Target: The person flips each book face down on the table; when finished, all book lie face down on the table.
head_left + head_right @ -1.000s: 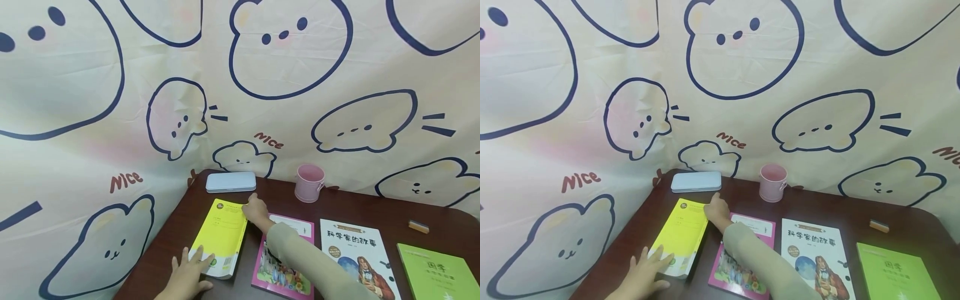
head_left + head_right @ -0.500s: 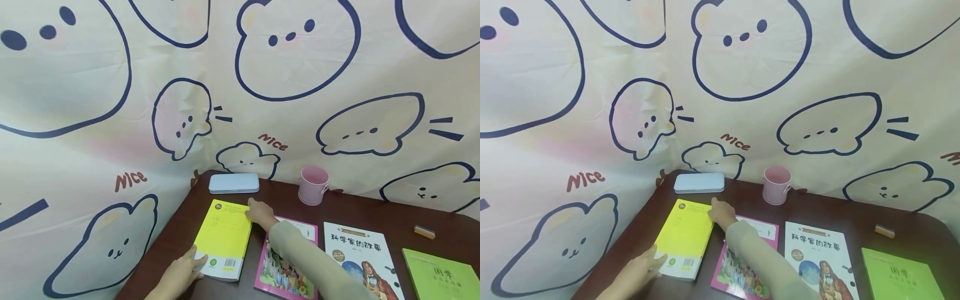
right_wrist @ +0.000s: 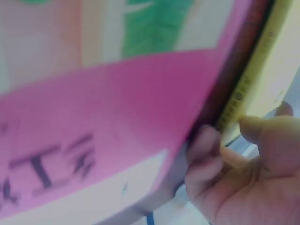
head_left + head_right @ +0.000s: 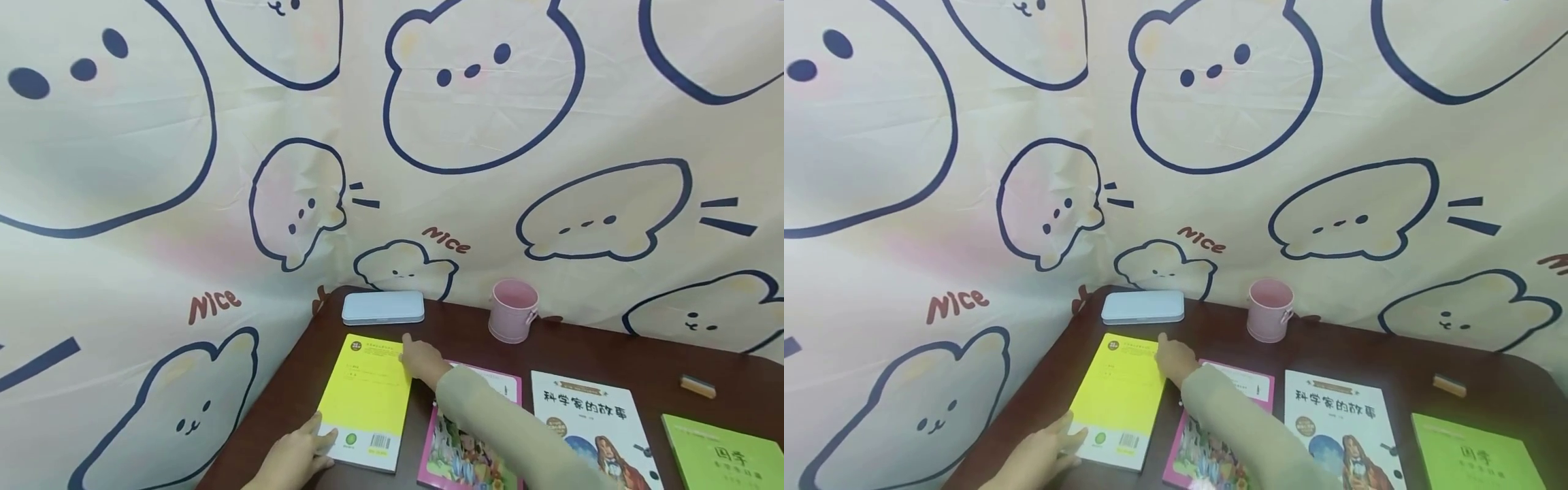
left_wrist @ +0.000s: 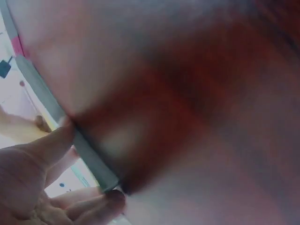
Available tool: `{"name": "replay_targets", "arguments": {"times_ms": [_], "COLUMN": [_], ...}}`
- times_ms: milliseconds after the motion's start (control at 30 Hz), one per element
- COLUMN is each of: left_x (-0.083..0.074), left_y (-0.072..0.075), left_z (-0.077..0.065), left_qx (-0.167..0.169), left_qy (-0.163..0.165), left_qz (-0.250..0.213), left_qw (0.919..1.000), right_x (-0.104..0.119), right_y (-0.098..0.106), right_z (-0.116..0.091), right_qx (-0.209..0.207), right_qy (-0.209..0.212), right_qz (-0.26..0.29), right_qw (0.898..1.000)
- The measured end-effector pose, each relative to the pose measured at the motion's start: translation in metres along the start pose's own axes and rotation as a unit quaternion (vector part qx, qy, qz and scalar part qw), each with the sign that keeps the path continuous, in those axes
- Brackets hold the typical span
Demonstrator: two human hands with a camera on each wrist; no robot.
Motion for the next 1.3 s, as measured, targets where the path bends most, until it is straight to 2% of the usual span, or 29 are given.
{"name": "replay_targets", "arguments": {"times_ms": [100, 200, 333, 500, 600, 667, 767, 800, 833, 867, 900, 1000, 1067, 1167, 1300], "left_x": [-0.006, -0.01, -0.017, -0.045, -0.066, -0.081, -0.103, -0.11, -0.113, -0.116, -0.118, -0.121, -0.122, -0.124, -0.129], "left_y": [0.0, 0.005, 0.013, 0.02, 0.022, 0.024, 0.028, 0.028, 0.028, 0.027, 0.024, 0.01, -0.001, -0.016, -0.033], "left_z": [0.001, 0.002, 0.009, 0.023, 0.029, 0.033, 0.037, 0.039, 0.039, 0.04, 0.041, 0.047, 0.049, 0.047, 0.043], "left_qx": [0.003, 0.002, -0.011, -0.076, -0.133, -0.18, -0.248, -0.26, -0.264, -0.258, -0.245, -0.176, -0.134, -0.097, -0.074], "left_qy": [-0.034, -0.043, -0.052, -0.109, -0.16, -0.205, -0.27, -0.284, -0.286, -0.285, -0.278, -0.242, -0.222, -0.214, -0.221], "left_qz": [0.027, 0.05, 0.084, 0.113, 0.105, 0.093, 0.072, 0.067, 0.066, 0.065, 0.067, 0.074, 0.084, 0.087, 0.082], "left_qw": [0.9991, 0.9978, 0.995, 0.9847, 0.9725, 0.9575, 0.9276, 0.9207, 0.9189, 0.9207, 0.9263, 0.9512, 0.9622, 0.9682, 0.969], "right_x": [-0.007, -0.018, -0.043, -0.08, -0.097, -0.108, -0.124, -0.129, -0.13, -0.131, -0.132, -0.135, -0.138, -0.143, -0.153], "right_y": [0.011, 0.03, 0.058, 0.086, 0.092, 0.095, 0.099, 0.101, 0.102, 0.102, 0.103, 0.1, 0.093, 0.077, 0.054], "right_z": [-0.009, -0.018, -0.028, -0.045, -0.056, -0.062, -0.071, -0.074, -0.075, -0.076, -0.078, -0.08, -0.081, -0.083, -0.085], "right_qx": [-0.006, -0.026, -0.054, -0.094, -0.1, -0.107, -0.132, -0.144, -0.155, -0.163, -0.17, -0.166, -0.142, -0.083, -0.015], "right_qy": [0.018, 0.038, 0.032, 0.009, 0.006, 0.007, 0.007, 0.006, 0.008, 0.007, 0.006, -0.002, -0.003, -0.005, -0.017], "right_qz": [-0.084, -0.133, -0.14, -0.15, -0.162, -0.168, -0.183, -0.188, -0.191, -0.192, -0.192, -0.179, -0.163, -0.143, -0.152], "right_qw": [0.996, 0.99, 0.988, 0.984, 0.982, 0.98, 0.974, 0.972, 0.969, 0.968, 0.966, 0.97, 0.976, 0.986, 0.988]}}
Point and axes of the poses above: each hand's wrist, its own z-axis towards the middle knuckle, its own y-axis out of the back of the hand, x = y × z, the point moved 5 cm from there along z, towards the middle knuckle, and after that the axes turned 10 degrees about -z, right-handed, at the moved point
